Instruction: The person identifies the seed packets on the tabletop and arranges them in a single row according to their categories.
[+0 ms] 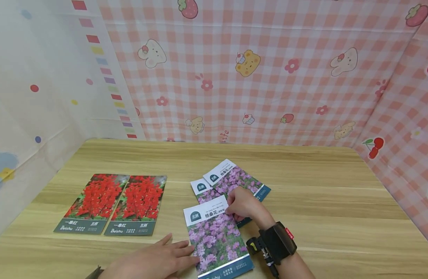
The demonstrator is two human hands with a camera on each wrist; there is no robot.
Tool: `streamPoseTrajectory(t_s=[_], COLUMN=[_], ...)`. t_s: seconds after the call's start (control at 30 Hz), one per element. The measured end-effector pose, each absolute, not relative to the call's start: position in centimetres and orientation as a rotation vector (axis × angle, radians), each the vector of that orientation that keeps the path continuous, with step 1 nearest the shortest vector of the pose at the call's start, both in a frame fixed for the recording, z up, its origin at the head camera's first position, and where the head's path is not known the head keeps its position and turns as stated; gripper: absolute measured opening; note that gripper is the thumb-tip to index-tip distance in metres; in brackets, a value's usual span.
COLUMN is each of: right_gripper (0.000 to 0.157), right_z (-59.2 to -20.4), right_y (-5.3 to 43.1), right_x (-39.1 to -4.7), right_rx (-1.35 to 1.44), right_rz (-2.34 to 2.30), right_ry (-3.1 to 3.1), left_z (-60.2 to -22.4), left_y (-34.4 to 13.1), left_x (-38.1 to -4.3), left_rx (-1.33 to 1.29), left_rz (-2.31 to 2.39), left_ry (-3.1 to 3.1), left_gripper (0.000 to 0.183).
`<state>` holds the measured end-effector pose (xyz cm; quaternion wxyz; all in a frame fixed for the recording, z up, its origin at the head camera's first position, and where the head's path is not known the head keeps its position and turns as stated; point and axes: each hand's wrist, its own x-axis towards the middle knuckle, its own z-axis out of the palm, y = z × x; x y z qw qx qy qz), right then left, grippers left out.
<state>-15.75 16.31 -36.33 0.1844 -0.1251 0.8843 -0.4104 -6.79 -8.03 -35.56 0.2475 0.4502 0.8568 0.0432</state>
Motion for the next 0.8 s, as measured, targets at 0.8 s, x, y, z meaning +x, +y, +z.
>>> streamPoseTrajectory(t_s=[0.8], right_gripper=[0.008], right_z=[-35.5], right_y=[17.9], right_x=[-16.2], right_rx=[-0.572], right_rz=[-1.424], right_ry=[2.301], left_z=[-34.7], left_y=[-8.1], left_x=[-6.9], left_rx=[1.058], left_rz=[0.117], left_ry=[2.766], left_gripper=[0.032])
